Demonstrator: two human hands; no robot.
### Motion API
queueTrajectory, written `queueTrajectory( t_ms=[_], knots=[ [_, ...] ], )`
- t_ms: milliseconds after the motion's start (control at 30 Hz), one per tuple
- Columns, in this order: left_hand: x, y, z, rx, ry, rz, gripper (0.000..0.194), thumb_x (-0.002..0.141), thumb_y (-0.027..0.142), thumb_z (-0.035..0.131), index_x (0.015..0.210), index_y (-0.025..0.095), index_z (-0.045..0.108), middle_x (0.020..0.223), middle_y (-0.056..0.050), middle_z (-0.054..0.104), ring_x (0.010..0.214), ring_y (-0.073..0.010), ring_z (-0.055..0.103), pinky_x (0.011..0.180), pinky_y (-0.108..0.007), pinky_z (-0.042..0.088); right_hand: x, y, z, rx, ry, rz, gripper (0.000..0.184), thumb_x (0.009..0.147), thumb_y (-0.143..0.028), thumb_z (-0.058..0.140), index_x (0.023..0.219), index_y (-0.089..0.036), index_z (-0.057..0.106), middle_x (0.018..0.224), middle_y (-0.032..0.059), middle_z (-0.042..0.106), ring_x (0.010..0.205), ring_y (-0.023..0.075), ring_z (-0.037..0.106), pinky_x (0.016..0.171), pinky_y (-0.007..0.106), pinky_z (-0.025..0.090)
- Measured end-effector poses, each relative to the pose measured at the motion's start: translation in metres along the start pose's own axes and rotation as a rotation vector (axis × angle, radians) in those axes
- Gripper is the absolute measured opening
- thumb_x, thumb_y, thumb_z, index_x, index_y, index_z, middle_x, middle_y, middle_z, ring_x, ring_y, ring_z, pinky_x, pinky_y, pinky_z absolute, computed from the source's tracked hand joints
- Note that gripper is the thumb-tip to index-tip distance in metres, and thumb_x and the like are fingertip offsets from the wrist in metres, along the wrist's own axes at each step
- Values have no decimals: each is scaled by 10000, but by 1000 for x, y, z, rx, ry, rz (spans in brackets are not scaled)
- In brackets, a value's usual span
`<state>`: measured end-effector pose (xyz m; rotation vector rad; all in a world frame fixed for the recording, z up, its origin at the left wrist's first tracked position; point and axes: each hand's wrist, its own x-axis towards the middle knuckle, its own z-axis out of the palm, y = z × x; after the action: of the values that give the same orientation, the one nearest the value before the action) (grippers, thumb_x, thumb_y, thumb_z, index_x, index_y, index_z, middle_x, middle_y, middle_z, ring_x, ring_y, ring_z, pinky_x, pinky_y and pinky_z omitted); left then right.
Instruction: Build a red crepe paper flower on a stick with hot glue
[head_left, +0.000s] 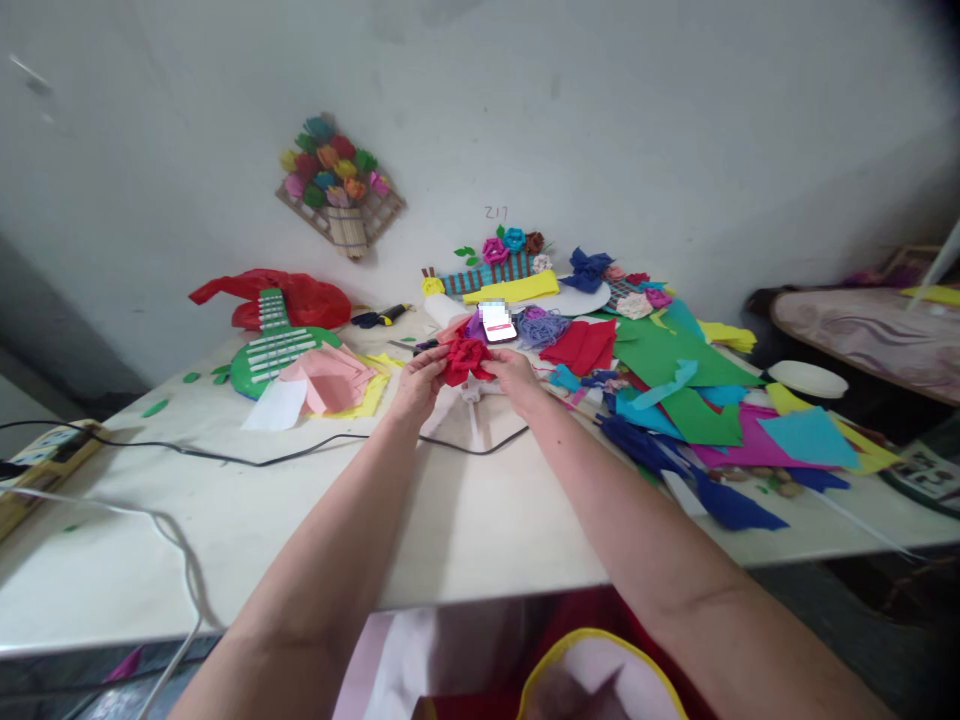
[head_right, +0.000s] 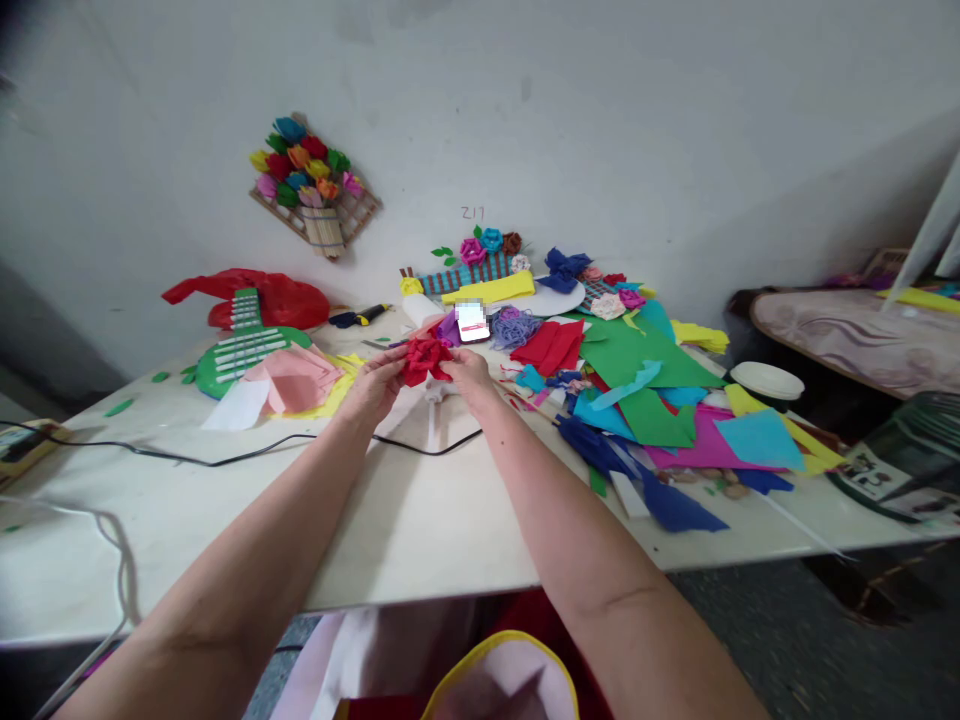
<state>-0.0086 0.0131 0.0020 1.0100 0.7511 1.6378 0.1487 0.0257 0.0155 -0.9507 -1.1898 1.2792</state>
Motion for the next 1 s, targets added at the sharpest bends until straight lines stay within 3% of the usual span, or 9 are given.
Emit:
queueTrajectory(
  t_ms=[333, 567, 767, 1000],
  knots=[
    [-2, 3, -3, 51, 6, -49, 544, 499, 185, 762, 1033, 165, 660, 710, 3, 672, 655, -165, 645, 697, -339, 532, 7, 6, 0, 59, 15, -78, 190, 562, -105, 636, 743, -160, 653, 620, -35, 657, 569, 102, 562, 577, 237, 428],
    [-2, 7, -5, 163, -15, -44, 603, 479, 197, 749, 1069, 144, 636, 581, 59, 573, 613, -149, 607, 687, -333, 523, 13, 10, -3, 0, -18, -123, 217, 591, -82, 588, 779, -166, 656, 719, -14, 704, 696, 130, 638, 713, 272, 496],
    [-4, 11, -5, 199, -61, -74, 611, 496, 181, 755, 1090, 140, 617, 636, 38, 620, 588, -130, 601, 653, -305, 527, 18, 14, -7, -118, -6, -172, 248, 636, -78, 529, 822, -171, 663, 785, 2, 718, 775, 157, 668, 815, 331, 531],
    [-7, 14, -4, 194, -61, -135, 627, 575, 183, 719, 1183, 133, 575, 725, -7, 668, 664, -163, 644, 662, -326, 548, 23, 19, -11, -205, -24, -222, 296, 654, -85, 512, 875, -186, 681, 881, 15, 729, 879, 181, 677, 889, 378, 537]
  ],
)
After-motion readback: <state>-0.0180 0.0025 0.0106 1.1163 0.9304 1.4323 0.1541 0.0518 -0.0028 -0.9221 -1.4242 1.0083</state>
